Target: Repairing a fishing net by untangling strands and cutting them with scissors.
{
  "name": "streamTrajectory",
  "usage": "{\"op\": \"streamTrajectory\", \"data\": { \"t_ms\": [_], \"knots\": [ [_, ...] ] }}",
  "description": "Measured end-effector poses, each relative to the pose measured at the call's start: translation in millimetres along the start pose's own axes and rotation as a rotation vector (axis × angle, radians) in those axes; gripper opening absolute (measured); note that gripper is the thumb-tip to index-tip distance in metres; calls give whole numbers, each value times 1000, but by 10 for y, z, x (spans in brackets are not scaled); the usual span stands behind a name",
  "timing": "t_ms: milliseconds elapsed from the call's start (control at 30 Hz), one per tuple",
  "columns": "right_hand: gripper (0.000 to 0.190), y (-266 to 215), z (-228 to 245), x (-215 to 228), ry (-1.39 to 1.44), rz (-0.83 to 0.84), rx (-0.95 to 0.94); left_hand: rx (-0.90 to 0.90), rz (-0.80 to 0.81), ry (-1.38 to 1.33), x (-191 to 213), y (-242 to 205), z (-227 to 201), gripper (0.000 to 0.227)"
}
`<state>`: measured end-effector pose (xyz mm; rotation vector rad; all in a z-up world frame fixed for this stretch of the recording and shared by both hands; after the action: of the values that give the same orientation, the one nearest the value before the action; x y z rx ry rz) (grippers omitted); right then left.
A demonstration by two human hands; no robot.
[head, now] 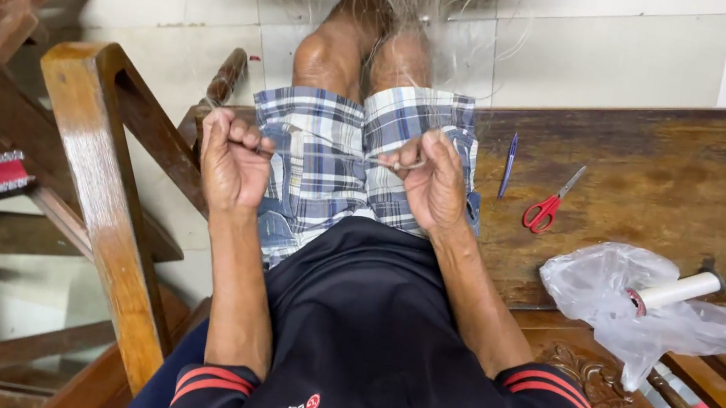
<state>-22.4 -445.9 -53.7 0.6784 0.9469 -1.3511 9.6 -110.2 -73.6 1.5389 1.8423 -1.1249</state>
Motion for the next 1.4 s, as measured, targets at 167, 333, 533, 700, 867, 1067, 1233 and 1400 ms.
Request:
{"op": "streamTrajectory", "data": {
  "t_ms": [167,333,533,700,867,1067,1233,1400],
  "knots": [
    [18,-51,85,-373,-262,-52,59,-77,80,17,-28,-163,-369,14],
    [16,34,232,-667,-284,5,119,-183,122,30,-196,-397,-874,15],
    [14,260,608,-666,-191,47,190,-232,241,46,-522,-558,-1160,17],
    [21,414,757,-543,-179,68,242,-201,357,31,-880,-715,-1172,19],
    [36,503,760,-462,-420,-69,296,-156,448,-47,-891,-844,-1254,22],
    [35,198,896,-265,-261,-70,319,-262,355,111,-826,-701,-1234,22],
    [32,-49,834,-516,-208,-22,335,-221,326,109,-912,-724,-955,20],
    [29,-182,537,-829,-185,84,306,-161,315,61,-1157,-676,-417,14]
  ]
}}
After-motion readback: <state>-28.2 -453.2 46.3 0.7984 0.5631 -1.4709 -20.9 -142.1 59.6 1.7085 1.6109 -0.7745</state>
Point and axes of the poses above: each hand's wrist, its own y-axis towards the middle knuckle, its own x-axis out of the back of the hand, z = x × y, the point moved 3 cm from there along y, towards the middle knuckle, and after that the axes turned 12 degrees about z, right-handed, at the moved point
